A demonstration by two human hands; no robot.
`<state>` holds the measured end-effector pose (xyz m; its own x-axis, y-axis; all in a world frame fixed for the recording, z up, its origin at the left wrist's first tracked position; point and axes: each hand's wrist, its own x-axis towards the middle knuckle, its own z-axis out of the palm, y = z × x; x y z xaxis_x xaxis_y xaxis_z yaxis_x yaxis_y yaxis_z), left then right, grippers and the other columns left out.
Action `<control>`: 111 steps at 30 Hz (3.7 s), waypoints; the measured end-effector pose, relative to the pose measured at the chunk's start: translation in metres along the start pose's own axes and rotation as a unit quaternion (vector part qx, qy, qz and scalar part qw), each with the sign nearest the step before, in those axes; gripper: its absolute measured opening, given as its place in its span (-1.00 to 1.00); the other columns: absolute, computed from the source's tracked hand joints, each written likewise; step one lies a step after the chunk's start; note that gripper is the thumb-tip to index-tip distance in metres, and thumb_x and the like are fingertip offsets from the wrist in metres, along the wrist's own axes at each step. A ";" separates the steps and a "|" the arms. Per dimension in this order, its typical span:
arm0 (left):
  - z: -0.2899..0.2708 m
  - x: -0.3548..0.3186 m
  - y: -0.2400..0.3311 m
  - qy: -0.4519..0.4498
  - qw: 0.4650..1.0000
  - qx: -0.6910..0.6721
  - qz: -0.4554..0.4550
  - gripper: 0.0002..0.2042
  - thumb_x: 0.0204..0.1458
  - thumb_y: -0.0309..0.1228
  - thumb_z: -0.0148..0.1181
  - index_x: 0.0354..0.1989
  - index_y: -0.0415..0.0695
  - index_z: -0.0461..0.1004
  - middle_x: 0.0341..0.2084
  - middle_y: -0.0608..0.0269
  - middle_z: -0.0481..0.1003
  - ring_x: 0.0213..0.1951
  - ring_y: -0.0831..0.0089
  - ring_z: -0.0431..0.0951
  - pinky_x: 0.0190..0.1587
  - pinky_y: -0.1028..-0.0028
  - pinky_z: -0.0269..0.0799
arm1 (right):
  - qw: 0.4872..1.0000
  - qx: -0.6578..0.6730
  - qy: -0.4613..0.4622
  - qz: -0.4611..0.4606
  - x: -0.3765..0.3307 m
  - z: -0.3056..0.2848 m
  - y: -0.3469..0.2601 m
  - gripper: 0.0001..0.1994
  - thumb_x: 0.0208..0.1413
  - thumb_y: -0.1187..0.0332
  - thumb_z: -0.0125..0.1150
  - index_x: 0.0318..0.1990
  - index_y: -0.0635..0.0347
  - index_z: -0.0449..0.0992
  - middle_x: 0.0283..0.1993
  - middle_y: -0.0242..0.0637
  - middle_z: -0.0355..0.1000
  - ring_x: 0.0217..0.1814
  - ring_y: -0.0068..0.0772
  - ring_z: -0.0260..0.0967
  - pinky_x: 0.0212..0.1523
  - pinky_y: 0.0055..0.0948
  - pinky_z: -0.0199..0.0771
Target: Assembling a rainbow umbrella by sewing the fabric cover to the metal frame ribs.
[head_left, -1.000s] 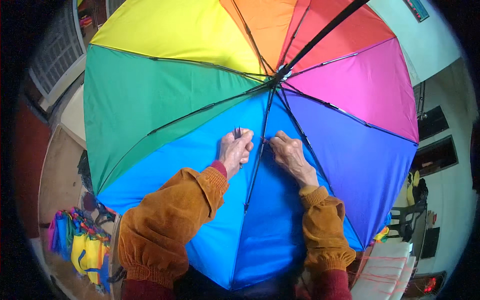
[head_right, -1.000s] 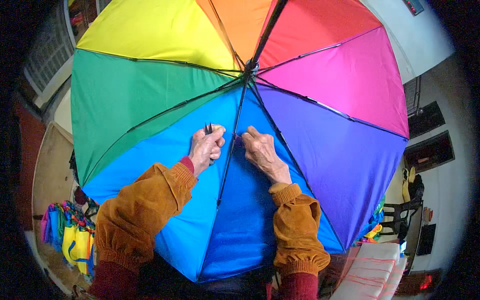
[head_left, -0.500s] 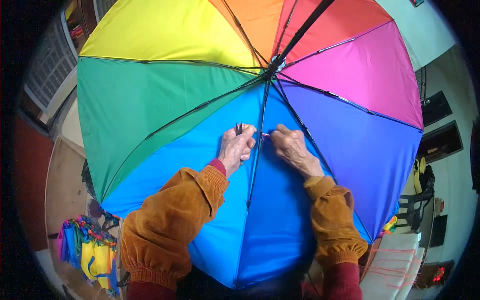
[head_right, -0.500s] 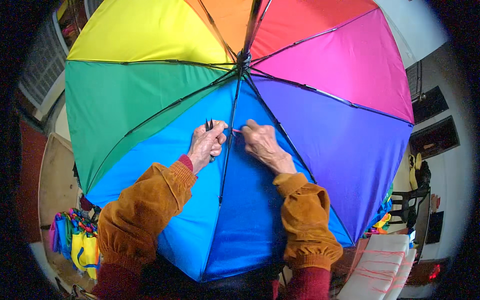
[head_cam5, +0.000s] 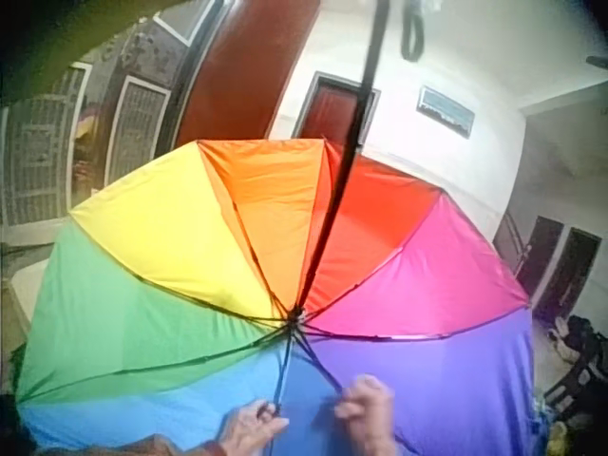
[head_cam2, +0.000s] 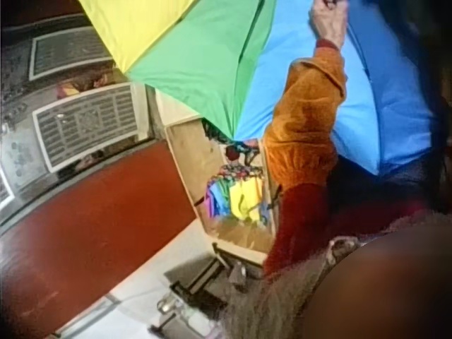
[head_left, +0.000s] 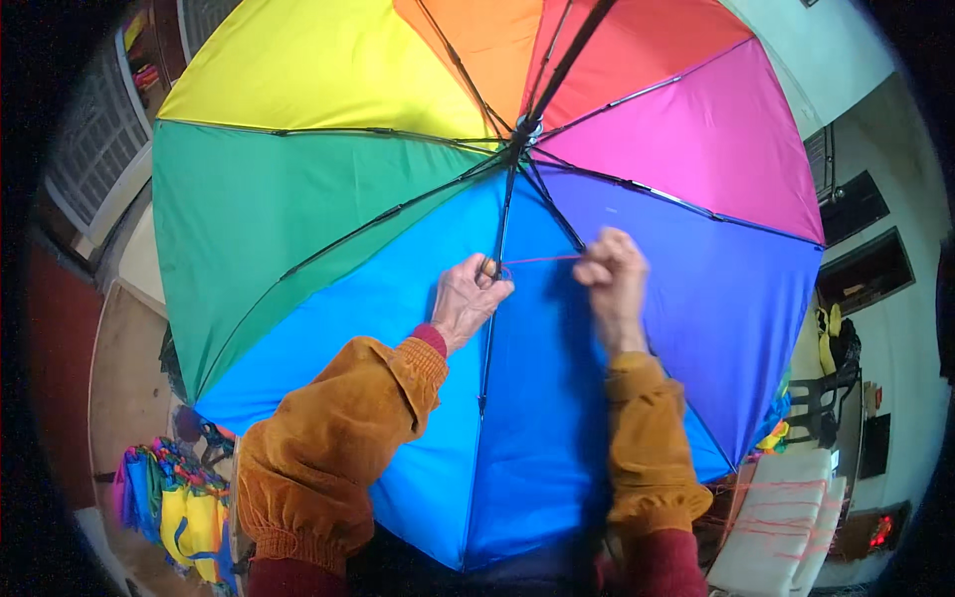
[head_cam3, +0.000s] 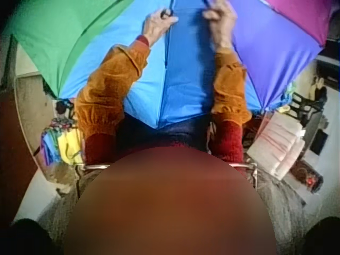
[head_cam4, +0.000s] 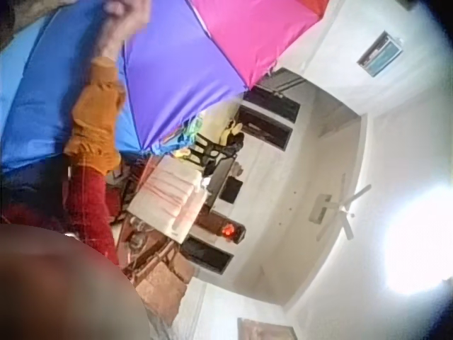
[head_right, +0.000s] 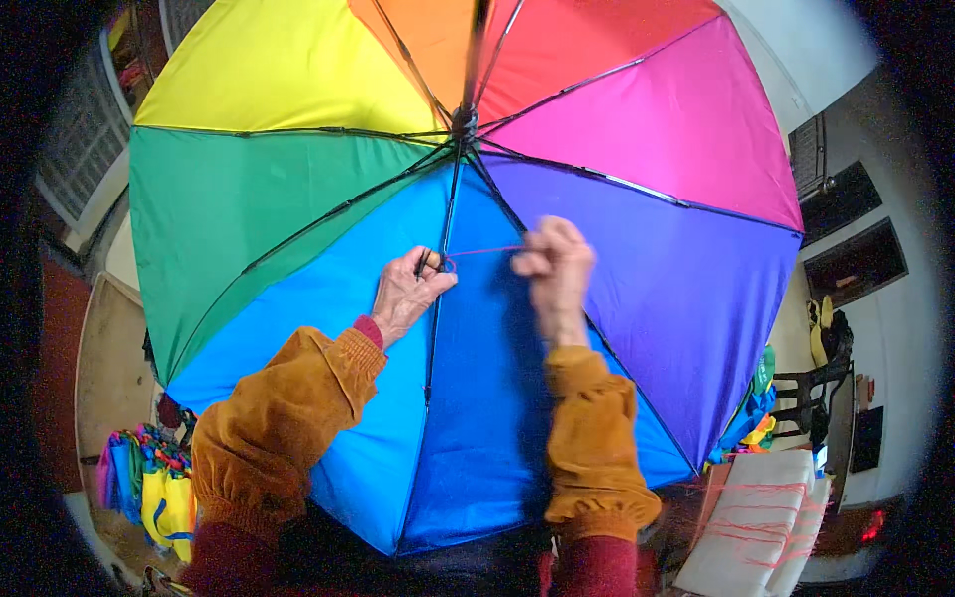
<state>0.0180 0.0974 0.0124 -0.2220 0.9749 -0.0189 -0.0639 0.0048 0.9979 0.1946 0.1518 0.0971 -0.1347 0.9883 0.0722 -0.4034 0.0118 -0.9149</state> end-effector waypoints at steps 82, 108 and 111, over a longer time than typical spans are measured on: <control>-0.017 0.007 0.011 0.024 0.959 -0.269 -0.089 -0.79 -0.07 -0.30 0.15 -0.66 -0.04 0.34 -0.72 0.48 0.27 -0.73 0.75 0.16 -0.75 0.66 0.00 | 0.752 -0.611 -0.195 -0.153 -0.001 0.048 0.040 -0.86 -0.06 0.44 0.06 -0.56 0.32 0.37 -0.66 -0.17 0.29 -0.65 -0.20 0.31 -0.63 -0.28 0.32; -0.008 0.009 0.000 -0.046 0.952 -0.282 -0.111 -0.80 -0.03 -0.38 0.19 -0.59 0.01 0.28 -0.70 0.52 0.25 -0.76 0.77 0.12 -0.77 0.69 -0.06 | 0.715 -0.640 -0.175 -0.221 -0.007 0.052 0.055 -0.84 -0.17 0.64 -0.03 -0.34 0.31 0.34 -0.54 0.12 0.35 -0.46 0.18 0.35 -0.48 -0.07 0.33; -0.011 0.003 0.003 0.004 0.959 -0.260 -0.112 -0.79 -0.04 -0.36 0.19 -0.59 0.02 0.27 -0.72 0.54 0.24 -0.76 0.76 0.11 -0.77 0.68 -0.05 | 0.737 -0.617 -0.234 -0.147 -0.006 0.051 0.049 -0.81 -0.16 0.63 -0.02 -0.31 0.29 0.35 -0.59 0.10 0.34 -0.48 0.16 0.35 -0.51 -0.10 0.33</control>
<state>0.0070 0.0978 0.0151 -0.1535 0.9604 -0.2324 -0.5869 0.1005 0.8034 0.1295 0.1384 0.0723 -0.6198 0.7579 0.2035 0.6133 0.6296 -0.4769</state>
